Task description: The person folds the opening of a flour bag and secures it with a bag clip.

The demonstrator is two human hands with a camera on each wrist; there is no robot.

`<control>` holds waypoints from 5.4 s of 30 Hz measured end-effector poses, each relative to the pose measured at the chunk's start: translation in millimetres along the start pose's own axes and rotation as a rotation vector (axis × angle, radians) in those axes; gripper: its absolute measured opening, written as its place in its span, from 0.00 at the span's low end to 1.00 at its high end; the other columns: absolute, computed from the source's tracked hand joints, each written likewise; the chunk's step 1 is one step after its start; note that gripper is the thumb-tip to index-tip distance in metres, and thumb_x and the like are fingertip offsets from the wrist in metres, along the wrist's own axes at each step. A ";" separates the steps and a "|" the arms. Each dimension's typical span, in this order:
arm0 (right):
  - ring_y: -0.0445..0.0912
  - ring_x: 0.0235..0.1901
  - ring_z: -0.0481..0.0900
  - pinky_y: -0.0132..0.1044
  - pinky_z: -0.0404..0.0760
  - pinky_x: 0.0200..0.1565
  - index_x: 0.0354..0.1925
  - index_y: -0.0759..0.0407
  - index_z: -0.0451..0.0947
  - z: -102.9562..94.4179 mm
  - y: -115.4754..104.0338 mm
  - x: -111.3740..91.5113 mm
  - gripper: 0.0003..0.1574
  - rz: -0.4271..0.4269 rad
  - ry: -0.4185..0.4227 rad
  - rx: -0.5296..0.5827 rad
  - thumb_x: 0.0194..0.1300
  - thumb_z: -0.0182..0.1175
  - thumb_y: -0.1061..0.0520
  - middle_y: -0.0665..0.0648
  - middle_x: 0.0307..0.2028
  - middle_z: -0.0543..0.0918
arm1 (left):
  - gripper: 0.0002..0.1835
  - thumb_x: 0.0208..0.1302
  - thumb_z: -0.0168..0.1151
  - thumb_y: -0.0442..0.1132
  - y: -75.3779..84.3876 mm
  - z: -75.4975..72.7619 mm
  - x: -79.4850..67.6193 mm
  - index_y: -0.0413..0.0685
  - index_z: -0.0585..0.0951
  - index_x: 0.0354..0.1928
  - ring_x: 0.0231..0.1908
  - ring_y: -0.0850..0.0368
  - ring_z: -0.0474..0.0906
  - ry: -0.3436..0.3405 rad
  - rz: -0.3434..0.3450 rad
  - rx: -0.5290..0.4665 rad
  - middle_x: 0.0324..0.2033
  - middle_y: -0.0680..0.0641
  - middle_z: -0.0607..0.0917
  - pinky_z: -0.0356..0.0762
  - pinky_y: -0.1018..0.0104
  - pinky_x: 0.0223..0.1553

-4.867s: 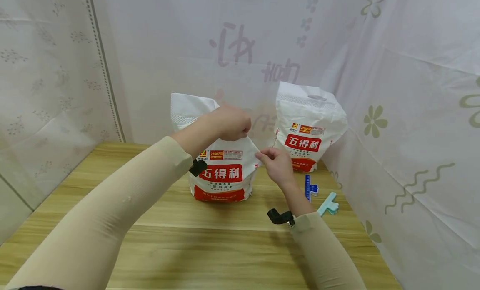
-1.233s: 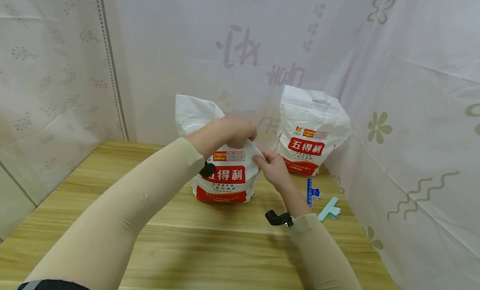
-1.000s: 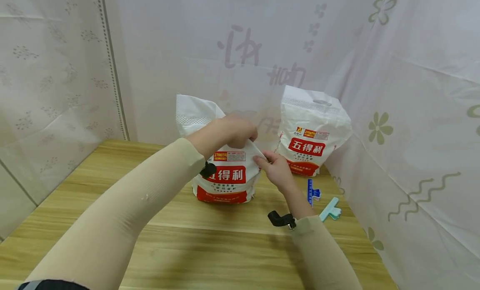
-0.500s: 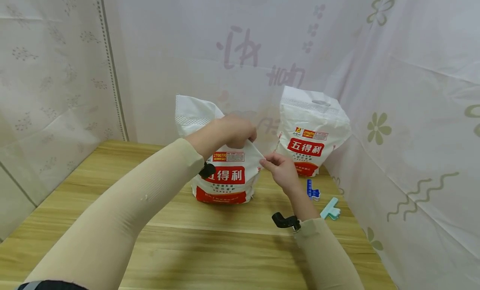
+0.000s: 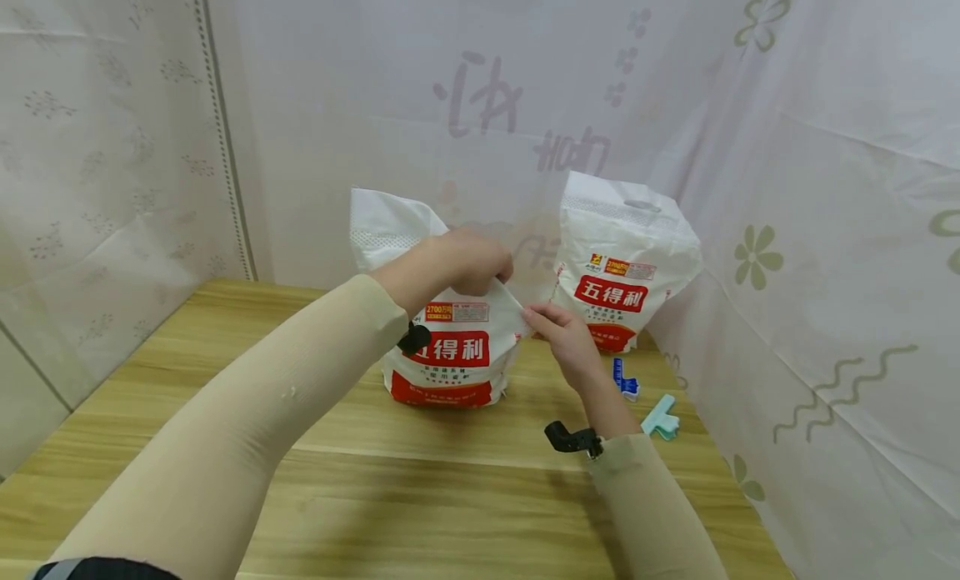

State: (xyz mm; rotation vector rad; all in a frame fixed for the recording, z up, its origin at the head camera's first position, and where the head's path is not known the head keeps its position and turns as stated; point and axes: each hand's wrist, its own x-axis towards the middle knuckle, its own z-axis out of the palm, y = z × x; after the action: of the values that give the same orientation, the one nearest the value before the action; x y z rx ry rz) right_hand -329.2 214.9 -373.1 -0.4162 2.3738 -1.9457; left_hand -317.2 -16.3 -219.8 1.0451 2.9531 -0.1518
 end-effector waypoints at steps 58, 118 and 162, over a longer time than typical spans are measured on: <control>0.52 0.41 0.77 0.38 0.78 0.44 0.47 0.62 0.89 15.4 2.0 -6.6 0.15 -0.140 0.186 -0.332 0.81 0.66 0.50 0.62 0.42 0.89 | 0.10 0.80 0.65 0.45 3.1 -1.8 3.2 0.52 0.92 0.44 0.39 0.52 0.81 0.069 0.071 0.078 0.39 0.50 0.91 0.85 0.56 0.50; 0.51 0.41 0.77 0.38 0.78 0.42 0.49 0.57 0.87 19.2 6.3 -5.2 0.19 -0.050 0.212 -0.350 0.82 0.64 0.44 0.57 0.40 0.85 | 0.16 0.72 0.70 0.50 -42.7 -37.8 -31.5 0.46 0.86 0.51 0.45 0.48 0.82 0.008 -0.171 -0.086 0.47 0.45 0.85 0.85 0.55 0.47; 0.55 0.47 0.80 0.38 0.82 0.50 0.53 0.59 0.86 18.3 7.0 -13.7 0.18 -0.039 0.198 -0.256 0.82 0.64 0.45 0.58 0.45 0.87 | 0.11 0.76 0.70 0.48 -26.1 -17.4 -26.7 0.55 0.91 0.52 0.64 0.42 0.79 0.216 -0.158 0.178 0.50 0.49 0.93 0.40 0.33 0.86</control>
State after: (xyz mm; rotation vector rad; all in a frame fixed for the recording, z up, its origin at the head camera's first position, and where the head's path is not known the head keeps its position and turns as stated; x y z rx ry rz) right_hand -313.5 201.8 -385.5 -0.2942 2.7740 -1.7778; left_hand -312.3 -51.6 -199.1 0.8945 3.2704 -0.3280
